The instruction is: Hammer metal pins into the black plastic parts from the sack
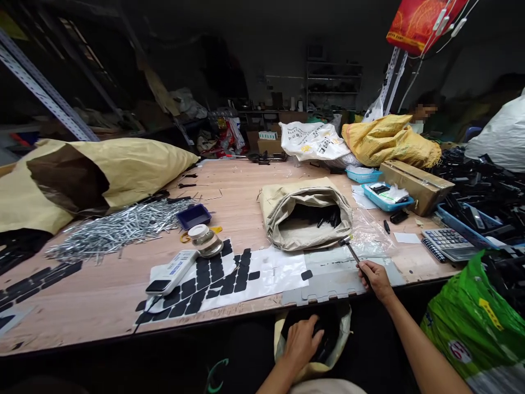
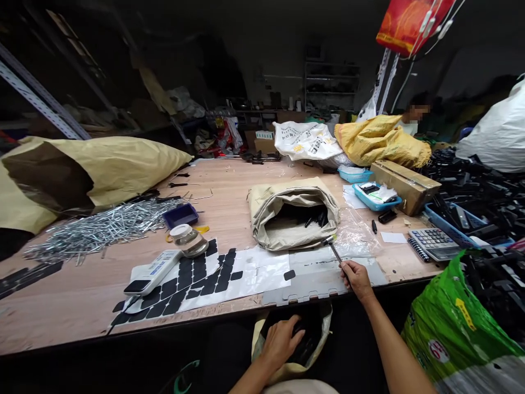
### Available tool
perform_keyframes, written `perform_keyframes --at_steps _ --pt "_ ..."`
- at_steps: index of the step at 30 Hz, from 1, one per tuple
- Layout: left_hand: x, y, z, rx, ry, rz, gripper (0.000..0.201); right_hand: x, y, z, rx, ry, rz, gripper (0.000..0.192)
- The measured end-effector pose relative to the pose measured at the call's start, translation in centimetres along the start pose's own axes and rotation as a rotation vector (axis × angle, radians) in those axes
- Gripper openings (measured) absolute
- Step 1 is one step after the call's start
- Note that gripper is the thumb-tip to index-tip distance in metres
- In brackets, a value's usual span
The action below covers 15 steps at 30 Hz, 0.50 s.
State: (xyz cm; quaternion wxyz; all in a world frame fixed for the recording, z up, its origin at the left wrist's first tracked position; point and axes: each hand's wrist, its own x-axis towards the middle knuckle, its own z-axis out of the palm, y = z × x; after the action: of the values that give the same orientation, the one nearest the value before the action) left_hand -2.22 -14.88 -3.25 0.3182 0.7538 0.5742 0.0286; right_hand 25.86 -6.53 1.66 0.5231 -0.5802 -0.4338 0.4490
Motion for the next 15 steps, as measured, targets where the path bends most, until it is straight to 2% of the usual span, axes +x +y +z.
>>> perform_keyframes --at_steps 1,3,5,7,9,12,13,15 --pt "0.1 0.2 -0.4 0.035 -0.046 -0.019 0.038 0.0 0.0 0.0 0.000 0.003 -0.003 0.058" --pt "0.5 1.3 -2.1 -0.010 -0.161 0.058 0.035 -0.1 0.0 0.0 0.001 0.004 -0.006 0.057" --pt "1.7 3.1 -4.8 -0.208 -0.264 0.208 0.031 -0.1 0.1 -0.1 0.005 0.002 -0.006 0.056" --pt "4.1 5.1 -8.3 -0.449 -0.273 0.323 0.038 -0.1 0.1 -0.1 0.011 0.006 -0.006 0.055" --pt "7.8 7.0 -11.8 -0.592 -0.070 0.347 0.042 -0.1 0.1 0.0 0.014 0.013 -0.007 0.055" --pt "15.2 8.6 -15.9 -0.558 0.407 0.251 0.036 0.1 0.1 0.0 0.004 0.027 -0.001 0.056" --pt "17.7 8.9 -16.7 -0.495 0.510 0.167 0.031 0.1 0.1 0.0 0.001 0.033 0.002 0.056" --pt "22.2 9.0 -17.4 -0.359 0.608 0.020 0.024 0.1 0.2 0.1 0.001 0.043 0.002 0.056"
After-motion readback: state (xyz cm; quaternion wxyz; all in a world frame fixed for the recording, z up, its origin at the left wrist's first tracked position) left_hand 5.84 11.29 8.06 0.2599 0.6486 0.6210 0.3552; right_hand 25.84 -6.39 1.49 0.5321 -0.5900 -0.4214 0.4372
